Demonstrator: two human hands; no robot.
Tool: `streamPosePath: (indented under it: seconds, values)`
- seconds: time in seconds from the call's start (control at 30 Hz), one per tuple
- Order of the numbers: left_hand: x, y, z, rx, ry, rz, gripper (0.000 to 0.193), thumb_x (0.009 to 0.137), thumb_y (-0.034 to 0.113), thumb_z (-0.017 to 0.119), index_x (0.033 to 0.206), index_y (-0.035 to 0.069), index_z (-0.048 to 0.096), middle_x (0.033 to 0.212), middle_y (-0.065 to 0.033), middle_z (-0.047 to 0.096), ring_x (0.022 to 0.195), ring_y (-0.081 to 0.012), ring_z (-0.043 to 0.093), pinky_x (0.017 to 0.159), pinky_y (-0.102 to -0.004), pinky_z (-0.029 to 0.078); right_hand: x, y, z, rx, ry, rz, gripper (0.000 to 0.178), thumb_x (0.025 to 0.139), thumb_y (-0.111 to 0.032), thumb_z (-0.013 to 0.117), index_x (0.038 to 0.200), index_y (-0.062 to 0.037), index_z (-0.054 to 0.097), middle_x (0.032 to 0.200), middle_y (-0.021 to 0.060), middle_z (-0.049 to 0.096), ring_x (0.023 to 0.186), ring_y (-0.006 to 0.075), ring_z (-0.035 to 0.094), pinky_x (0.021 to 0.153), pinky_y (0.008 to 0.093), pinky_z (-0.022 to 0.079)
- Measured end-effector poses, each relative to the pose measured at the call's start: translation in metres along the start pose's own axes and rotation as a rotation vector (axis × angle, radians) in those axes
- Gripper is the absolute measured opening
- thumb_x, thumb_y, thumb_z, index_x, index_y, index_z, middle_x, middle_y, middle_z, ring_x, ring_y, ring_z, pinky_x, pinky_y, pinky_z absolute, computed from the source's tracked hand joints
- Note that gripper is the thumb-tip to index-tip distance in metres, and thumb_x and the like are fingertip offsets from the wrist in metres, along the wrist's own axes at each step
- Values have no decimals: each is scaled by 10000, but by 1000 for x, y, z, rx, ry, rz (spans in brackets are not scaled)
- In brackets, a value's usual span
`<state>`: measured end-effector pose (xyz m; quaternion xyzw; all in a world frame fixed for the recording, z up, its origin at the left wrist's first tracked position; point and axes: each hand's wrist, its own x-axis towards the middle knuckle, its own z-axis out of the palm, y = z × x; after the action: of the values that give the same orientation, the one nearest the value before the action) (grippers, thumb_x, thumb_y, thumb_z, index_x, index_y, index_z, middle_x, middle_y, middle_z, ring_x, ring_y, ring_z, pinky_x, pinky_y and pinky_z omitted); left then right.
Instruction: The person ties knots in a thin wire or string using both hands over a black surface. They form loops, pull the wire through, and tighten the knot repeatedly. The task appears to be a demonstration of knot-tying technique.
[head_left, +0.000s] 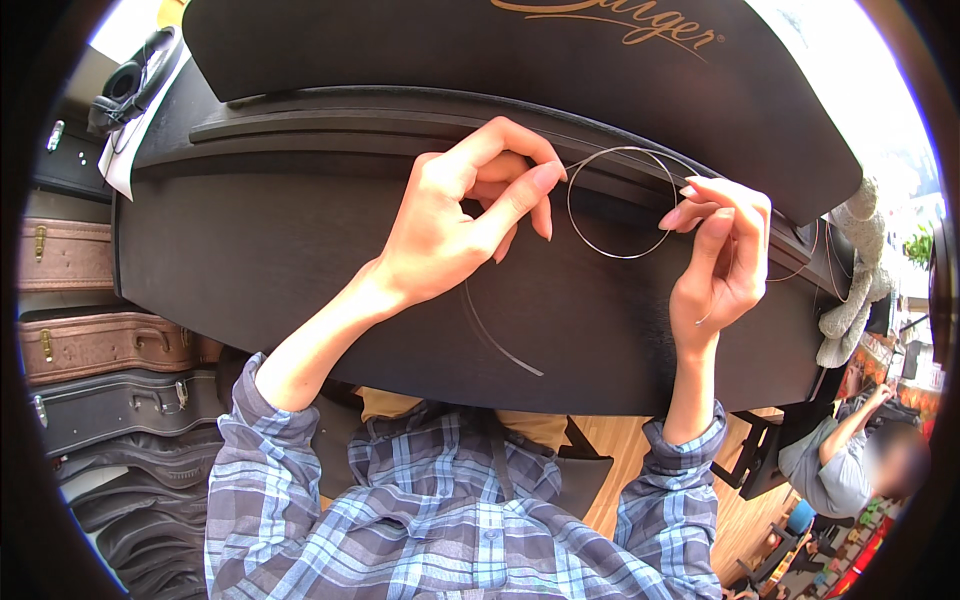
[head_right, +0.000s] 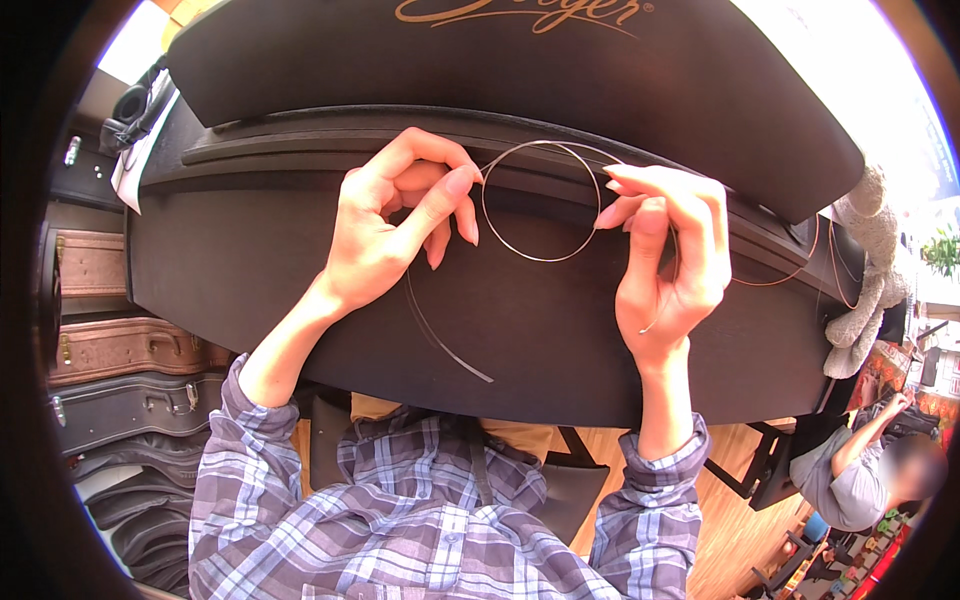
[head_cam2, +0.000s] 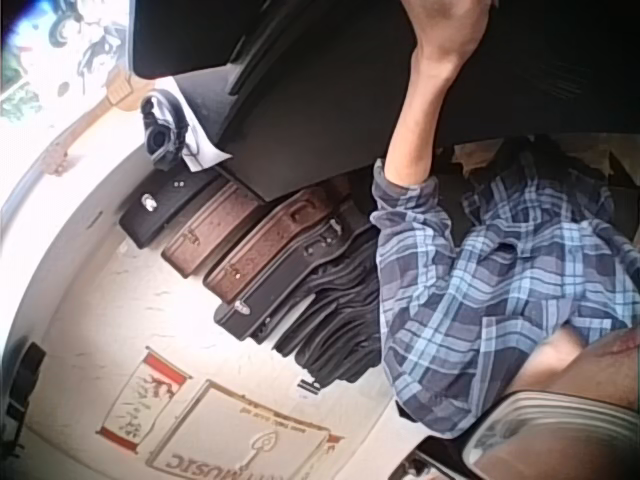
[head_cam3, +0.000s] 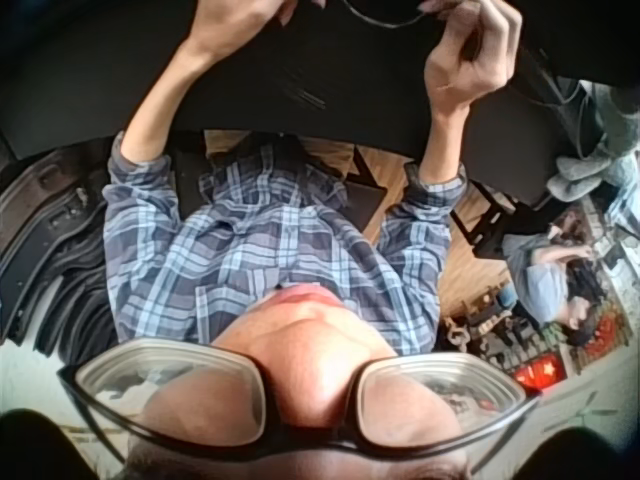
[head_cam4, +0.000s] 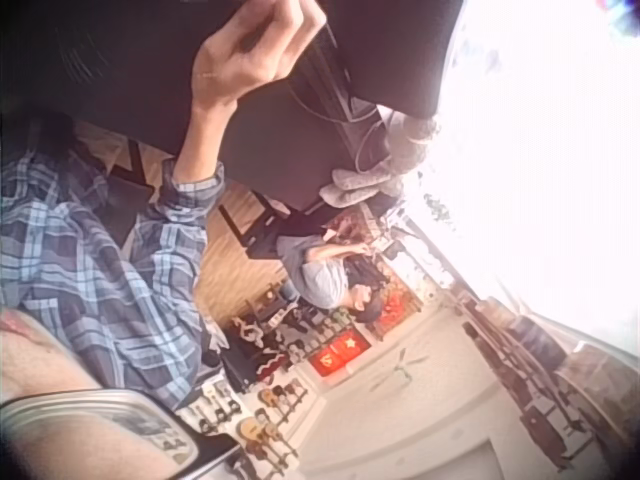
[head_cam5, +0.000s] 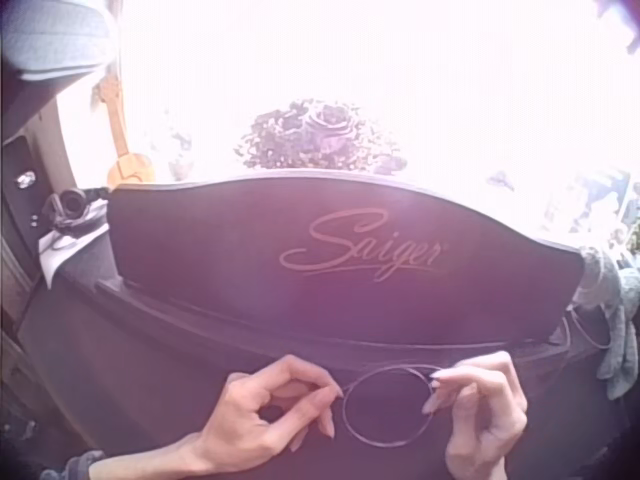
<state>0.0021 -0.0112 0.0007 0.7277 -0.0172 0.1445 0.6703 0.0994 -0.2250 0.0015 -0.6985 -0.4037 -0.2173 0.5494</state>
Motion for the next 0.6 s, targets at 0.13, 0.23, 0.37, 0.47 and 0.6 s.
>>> streamPosePath:
  seconds: [0.13,0.23,0.37,0.47,0.6]
  values:
    - [1,-1,1,83,-5,100,103,1034,92,593,1077,3,623,711,-84,700,475,-74,559,440,-205,398,2,-2,2,6,-81,14,166,1020,-29,573,1108,37,697,1009,142,666,728,161,682,693,277,557]
    - [2,-1,0,63,-6,108,108,1036,96,592,1081,3,625,729,-88,708,468,-67,550,440,-204,389,3,-5,2,1,-133,32,182,1018,-36,582,1135,25,708,1015,134,670,741,158,686,697,275,562]
    - [1,1,0,-30,30,-21,112,1042,98,580,1091,-2,601,749,-101,714,469,-76,558,446,-207,407,4,-6,3,-34,-183,18,196,985,-28,629,1157,-9,721,1022,120,688,775,165,701,713,286,578]
    - [1,1,2,-112,37,-45,123,1049,112,572,1088,-5,578,754,-118,713,469,-91,564,448,-211,419,5,-6,4,-117,-235,-6,257,927,29,669,1167,-42,728,1036,108,706,848,188,721,731,300,595]
    - [-1,1,3,-173,36,-36,150,1055,144,572,1073,-5,564,747,-133,708,474,-102,572,447,-213,420,6,-5,5,-119,-281,-66,290,923,63,644,1186,-34,720,1057,116,711,881,203,725,757,299,595]
